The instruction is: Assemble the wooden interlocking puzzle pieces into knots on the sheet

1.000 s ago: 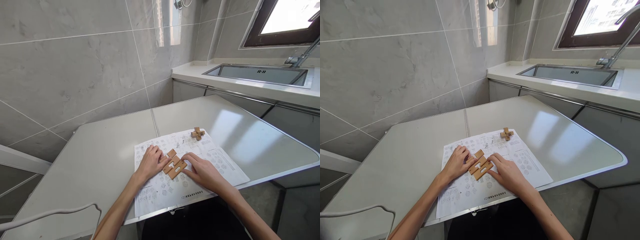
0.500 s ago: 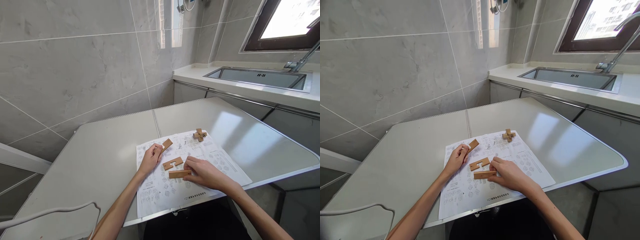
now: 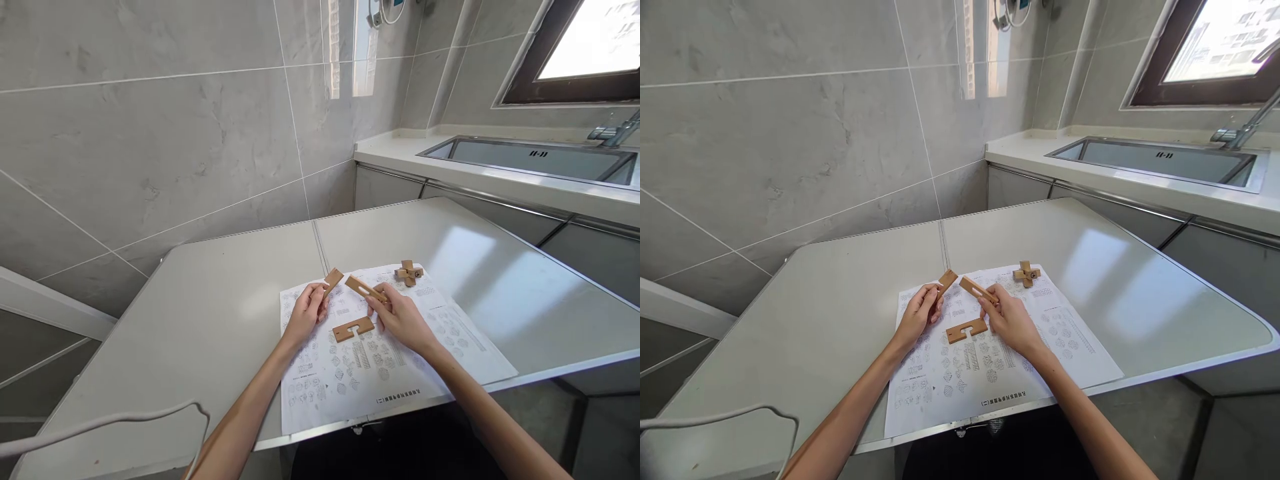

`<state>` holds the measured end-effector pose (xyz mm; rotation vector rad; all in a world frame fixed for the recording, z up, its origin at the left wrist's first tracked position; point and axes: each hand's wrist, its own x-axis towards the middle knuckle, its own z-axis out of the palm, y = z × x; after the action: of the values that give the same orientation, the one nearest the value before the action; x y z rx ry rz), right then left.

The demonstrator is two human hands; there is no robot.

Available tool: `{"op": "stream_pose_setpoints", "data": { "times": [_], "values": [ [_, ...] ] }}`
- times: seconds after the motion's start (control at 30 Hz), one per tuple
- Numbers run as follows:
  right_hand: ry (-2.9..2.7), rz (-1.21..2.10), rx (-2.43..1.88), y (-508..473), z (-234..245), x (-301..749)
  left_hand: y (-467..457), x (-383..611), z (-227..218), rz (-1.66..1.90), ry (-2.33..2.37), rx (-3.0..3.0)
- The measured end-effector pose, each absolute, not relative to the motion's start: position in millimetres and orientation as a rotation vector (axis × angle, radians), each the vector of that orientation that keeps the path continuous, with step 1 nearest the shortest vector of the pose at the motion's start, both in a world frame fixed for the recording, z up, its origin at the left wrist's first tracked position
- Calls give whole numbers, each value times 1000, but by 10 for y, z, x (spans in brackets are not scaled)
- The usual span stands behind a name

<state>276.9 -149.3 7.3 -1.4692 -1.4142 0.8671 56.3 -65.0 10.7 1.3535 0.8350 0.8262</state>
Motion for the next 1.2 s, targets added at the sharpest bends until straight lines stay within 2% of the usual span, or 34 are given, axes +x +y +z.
{"op": "stream_pose_setpoints", "data": {
  "times": [0.27,1.2],
  "values": [
    [-1326,727,-1395,-1130,5,2445,-661,580,97,819,818,1411],
    [-1535,354,-1451,-1202,-112,2296,-681,612,75,840,860,1475]
  ]
}}
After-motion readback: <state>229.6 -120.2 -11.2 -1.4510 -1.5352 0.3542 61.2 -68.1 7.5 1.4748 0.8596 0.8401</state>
